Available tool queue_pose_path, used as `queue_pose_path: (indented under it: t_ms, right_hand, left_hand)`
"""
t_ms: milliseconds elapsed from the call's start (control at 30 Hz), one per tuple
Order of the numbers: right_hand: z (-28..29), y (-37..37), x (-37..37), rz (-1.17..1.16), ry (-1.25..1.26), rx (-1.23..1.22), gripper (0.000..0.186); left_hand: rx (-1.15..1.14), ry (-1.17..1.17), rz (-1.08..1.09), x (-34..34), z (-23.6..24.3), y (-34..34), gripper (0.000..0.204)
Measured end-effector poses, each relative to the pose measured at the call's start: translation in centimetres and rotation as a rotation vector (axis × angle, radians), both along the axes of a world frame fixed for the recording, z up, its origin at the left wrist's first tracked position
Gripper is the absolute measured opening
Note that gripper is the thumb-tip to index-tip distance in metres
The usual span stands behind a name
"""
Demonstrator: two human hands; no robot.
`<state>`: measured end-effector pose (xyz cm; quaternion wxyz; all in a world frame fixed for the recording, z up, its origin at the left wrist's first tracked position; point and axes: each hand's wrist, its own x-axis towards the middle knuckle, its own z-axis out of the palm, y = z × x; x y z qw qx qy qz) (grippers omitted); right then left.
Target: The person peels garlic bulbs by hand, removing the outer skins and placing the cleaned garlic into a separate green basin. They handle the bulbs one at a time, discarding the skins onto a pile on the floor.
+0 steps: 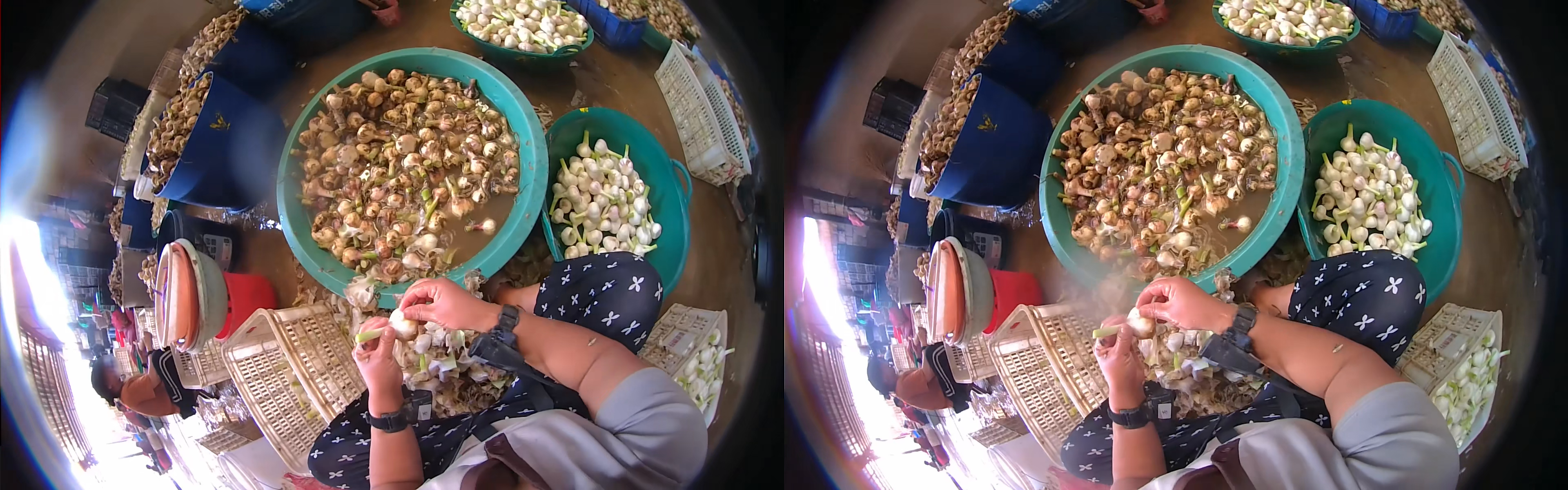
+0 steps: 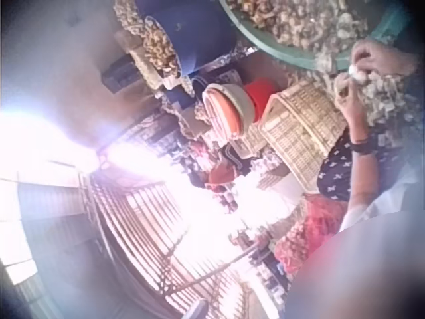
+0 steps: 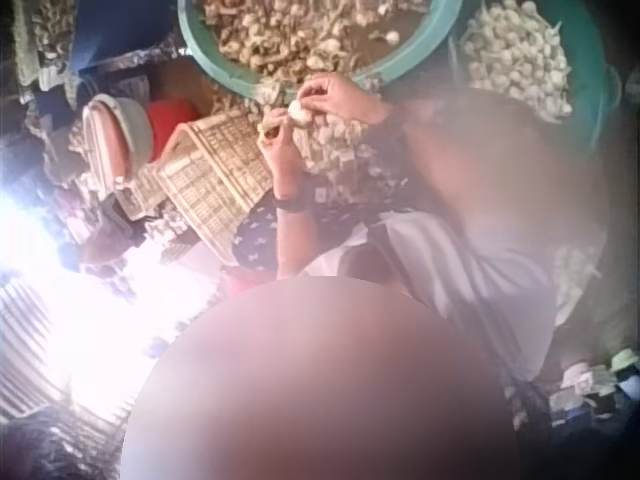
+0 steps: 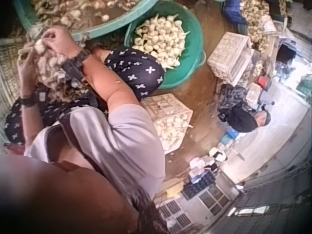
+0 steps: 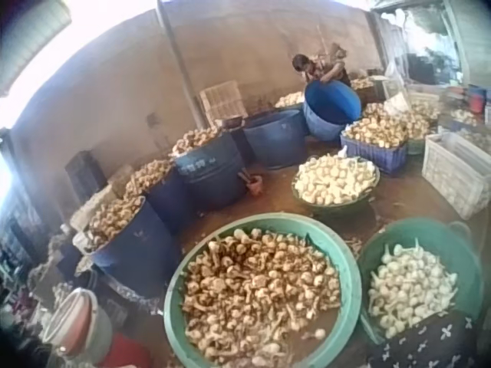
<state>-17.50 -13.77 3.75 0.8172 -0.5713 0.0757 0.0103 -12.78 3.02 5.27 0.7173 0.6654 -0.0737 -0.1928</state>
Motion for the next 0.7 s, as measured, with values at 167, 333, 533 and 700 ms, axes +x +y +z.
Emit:
queue_pose_path:
  t_ms: [167,333,533,700]
  right_hand:
    - [1.2,0.7,-1.0,-0.185,-0.300,-0.618,0.013]
    - [1.8,0.8,-2.7,-0.037,-0.290,-0.721,0.014]
    - [1.6,-1.1,-0.8,-0.029,-0.402,-0.788,0.014]
    - [1.0,1.3,-3.4,-0.027,-0.350,-0.968,0.011]
  left_hand:
    - [-0.004,0.060,0.114,-0.5,0.7,-0.8,0.009]
    - [0.035,0.071,0.190,-0.3,0.6,-0.5,0.009]
    - [0.113,-0.068,0.005,-0.4,1.3,-0.8,0.010]
    - [-0.017,0.287,0.311,-0.8,0.6,-1.0,0.011]
